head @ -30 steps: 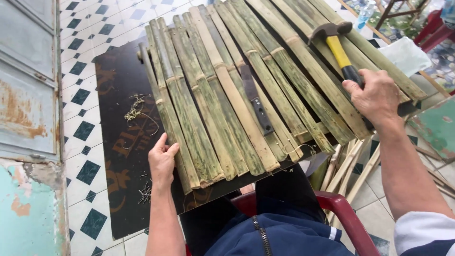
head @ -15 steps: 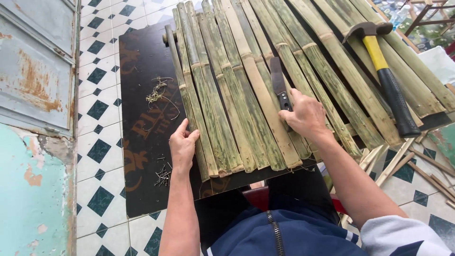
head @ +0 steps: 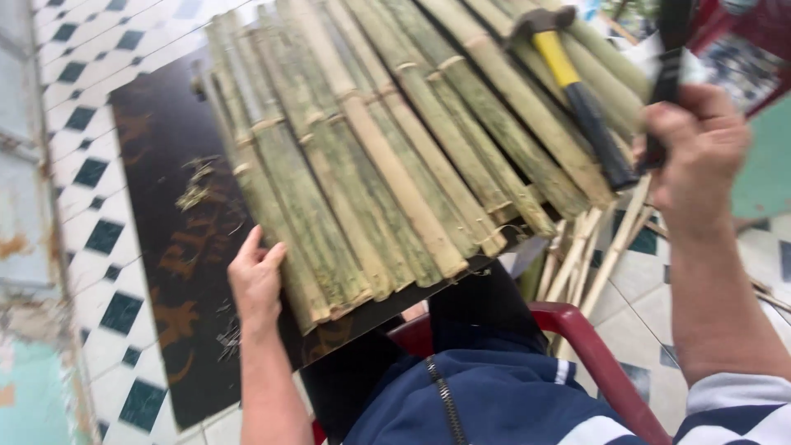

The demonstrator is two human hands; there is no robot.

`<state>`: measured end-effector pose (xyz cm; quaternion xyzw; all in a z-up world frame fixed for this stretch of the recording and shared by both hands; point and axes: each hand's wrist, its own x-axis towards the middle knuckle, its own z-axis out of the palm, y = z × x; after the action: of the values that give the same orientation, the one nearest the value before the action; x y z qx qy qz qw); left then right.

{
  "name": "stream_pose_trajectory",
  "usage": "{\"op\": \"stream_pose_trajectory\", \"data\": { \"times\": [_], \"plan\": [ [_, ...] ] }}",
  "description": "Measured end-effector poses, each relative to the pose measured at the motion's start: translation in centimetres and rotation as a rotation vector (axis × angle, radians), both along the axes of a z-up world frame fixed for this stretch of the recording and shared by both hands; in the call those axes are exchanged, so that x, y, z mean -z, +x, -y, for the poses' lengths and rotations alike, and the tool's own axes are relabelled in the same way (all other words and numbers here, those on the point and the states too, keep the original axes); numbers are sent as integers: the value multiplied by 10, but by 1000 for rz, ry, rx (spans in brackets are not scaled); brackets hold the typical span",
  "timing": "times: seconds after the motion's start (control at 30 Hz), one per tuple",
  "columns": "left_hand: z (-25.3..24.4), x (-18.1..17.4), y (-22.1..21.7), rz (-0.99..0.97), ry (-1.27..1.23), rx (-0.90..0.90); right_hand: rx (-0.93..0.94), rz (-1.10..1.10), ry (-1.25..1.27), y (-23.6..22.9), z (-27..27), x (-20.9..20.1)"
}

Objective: The person aligns bamboo strips on a workbench and uses a hammer to drive nails into the strips to secure them together. The person repeatedly picks up nails and hammers them into the bamboo assembly.

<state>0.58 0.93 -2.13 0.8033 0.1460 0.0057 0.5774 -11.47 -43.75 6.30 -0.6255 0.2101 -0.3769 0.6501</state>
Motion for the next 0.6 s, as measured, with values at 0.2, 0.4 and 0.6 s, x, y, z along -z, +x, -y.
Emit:
{"op": "stream_pose_trajectory", "data": {
  "times": [0.2, 0.4, 0.6],
  "plan": [
    [4, -9, -3, -53, 22, -37, 552, -188, 124, -93, 118, 97],
    [12, -19, -7, -106, 94, -22, 386, -890, 818, -202, 166, 361],
    [14, -8, -3, -65, 103, -56, 556, -621, 1228, -265, 147, 560]
  ]
}}
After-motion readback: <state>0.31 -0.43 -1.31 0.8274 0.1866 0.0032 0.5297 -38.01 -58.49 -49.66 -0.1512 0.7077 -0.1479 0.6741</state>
